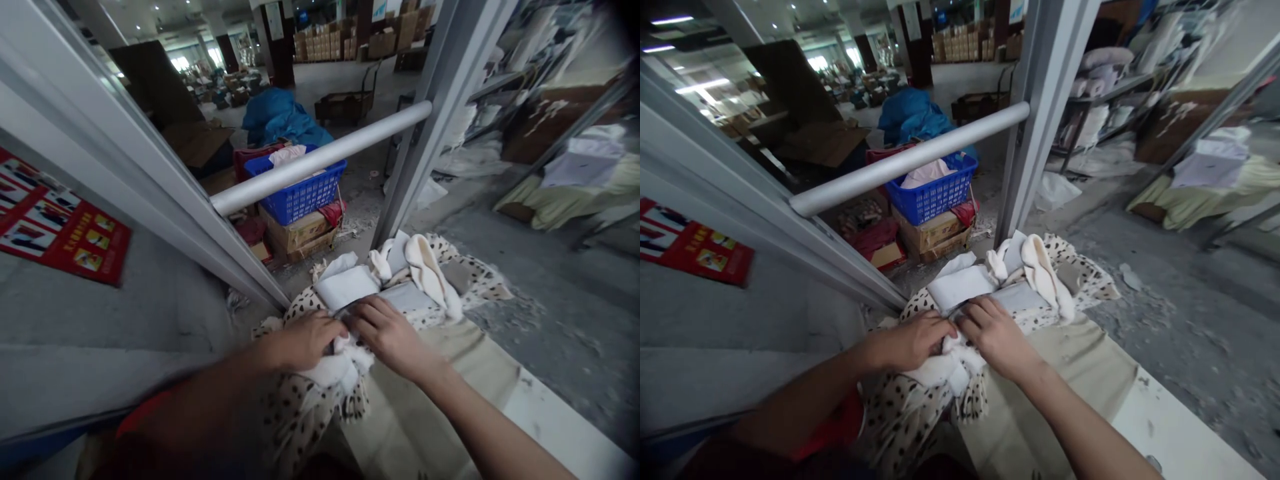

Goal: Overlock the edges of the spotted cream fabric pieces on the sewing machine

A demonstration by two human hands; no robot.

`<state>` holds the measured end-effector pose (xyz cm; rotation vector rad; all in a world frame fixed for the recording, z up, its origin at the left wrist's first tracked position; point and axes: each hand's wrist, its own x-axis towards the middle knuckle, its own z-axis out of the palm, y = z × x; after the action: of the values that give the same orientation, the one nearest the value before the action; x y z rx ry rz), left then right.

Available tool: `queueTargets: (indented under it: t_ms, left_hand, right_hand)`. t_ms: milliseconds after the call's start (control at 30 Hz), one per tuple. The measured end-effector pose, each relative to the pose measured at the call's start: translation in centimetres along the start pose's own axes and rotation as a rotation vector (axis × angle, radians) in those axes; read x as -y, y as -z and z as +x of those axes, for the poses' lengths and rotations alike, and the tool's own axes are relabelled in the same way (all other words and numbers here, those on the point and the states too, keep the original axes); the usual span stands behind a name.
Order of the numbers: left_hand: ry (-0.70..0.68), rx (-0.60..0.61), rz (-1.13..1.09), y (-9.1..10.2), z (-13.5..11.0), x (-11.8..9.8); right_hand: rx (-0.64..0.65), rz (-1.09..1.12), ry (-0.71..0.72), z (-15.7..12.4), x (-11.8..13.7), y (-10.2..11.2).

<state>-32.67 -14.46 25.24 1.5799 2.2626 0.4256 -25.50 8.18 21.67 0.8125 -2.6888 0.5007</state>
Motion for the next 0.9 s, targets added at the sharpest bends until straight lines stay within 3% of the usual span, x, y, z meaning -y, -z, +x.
queueTargets:
  t_ms: [233,433,567,700,800,900]
  left_hand:
    - [-0.002,0.144,0.181,0.6,1.6,1.0]
    - [-0.021,0.022,0.180,1.2,1.4,1.5]
    - [0.026,-0.006,0.088,1.7,0.5,1.8]
    - [-0.013,0.024,-0.028,2.0,-0.1,2.4]
    - [-0.047,0.041,-0.141,1.6,-0.2,3.2]
    - [-0.021,-0.059,-0.070,0.1,0.0,3.6]
  right_hand:
    - [-0.156,-0.086,0.006,-0.8,-0.6,-2.0]
    - [-0.256,-0.139,-0.085,-0.7,-1.3,-1.6]
    - [-0.252,-0.172,-0.145,-0.3,-1.9,-1.4]
    - [-0.253,-0.215,-0.192,0.1,-2.7,-1.6]
    - [-0.215,-0.234,-0.213,0.3,-3.2,-1.6]
    - [-0.204,-0.234,-0.206,0.4,-3.4,-1.4]
